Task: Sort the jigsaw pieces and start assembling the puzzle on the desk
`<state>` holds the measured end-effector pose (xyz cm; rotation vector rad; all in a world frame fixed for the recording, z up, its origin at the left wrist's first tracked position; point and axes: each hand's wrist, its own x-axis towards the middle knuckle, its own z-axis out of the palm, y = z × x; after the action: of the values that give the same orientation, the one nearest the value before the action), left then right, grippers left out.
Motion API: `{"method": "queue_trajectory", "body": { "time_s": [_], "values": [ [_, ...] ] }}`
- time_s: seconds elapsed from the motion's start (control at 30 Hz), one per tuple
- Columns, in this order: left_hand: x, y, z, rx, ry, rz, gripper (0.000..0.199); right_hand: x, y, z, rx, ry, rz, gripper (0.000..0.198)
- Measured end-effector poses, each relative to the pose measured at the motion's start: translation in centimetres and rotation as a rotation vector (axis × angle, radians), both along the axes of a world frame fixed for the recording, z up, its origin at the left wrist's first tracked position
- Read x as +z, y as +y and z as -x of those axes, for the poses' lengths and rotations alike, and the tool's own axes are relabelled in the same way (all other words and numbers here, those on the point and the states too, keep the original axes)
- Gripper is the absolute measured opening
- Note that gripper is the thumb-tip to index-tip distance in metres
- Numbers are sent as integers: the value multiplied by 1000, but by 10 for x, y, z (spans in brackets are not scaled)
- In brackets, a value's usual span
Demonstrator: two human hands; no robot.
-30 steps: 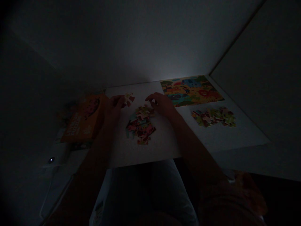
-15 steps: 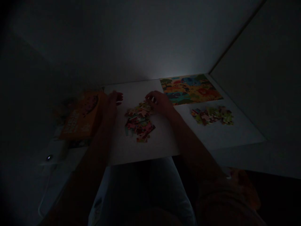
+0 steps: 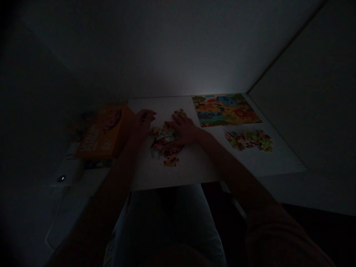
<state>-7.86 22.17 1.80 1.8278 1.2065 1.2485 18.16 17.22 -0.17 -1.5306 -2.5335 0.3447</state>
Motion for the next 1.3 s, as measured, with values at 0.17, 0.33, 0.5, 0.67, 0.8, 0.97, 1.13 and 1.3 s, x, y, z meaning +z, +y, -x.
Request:
{"method": "queue_trajectory", "body": {
  "time_s": [0.17, 0.33, 0.5, 0.67, 0.8, 0.97, 1.13, 1.3],
  "values": [
    [0, -12, 2, -307, 319, -76, 24, -8, 49, -14, -9, 0, -7, 131],
    [-4, -12, 2, -370, 637, -168, 41, -3, 23, -30, 8, 9, -1, 122],
    [-4, -13, 4, -192, 817, -45, 54, 5, -16, -37, 36, 46, 6, 101],
    [-4, -20, 4, -92, 950, 52, 77, 2, -22, -38, 38, 65, 22, 109],
    [-6, -20, 5, 16, 962, 87, 78, 2, -21, -46, 27, 100, 43, 112],
    [-6, -14, 6, 133, 873, 27, 62, 9, -23, -63, -66, 127, 18, 93],
    [-12, -11, 7, 35, 758, -71, 52, 12, -23, -51, -53, 142, -33, 67],
    [-20, -12, 10, 72, 819, -43, 63, 11, -25, -25, 55, 125, -21, 76]
  ]
}}
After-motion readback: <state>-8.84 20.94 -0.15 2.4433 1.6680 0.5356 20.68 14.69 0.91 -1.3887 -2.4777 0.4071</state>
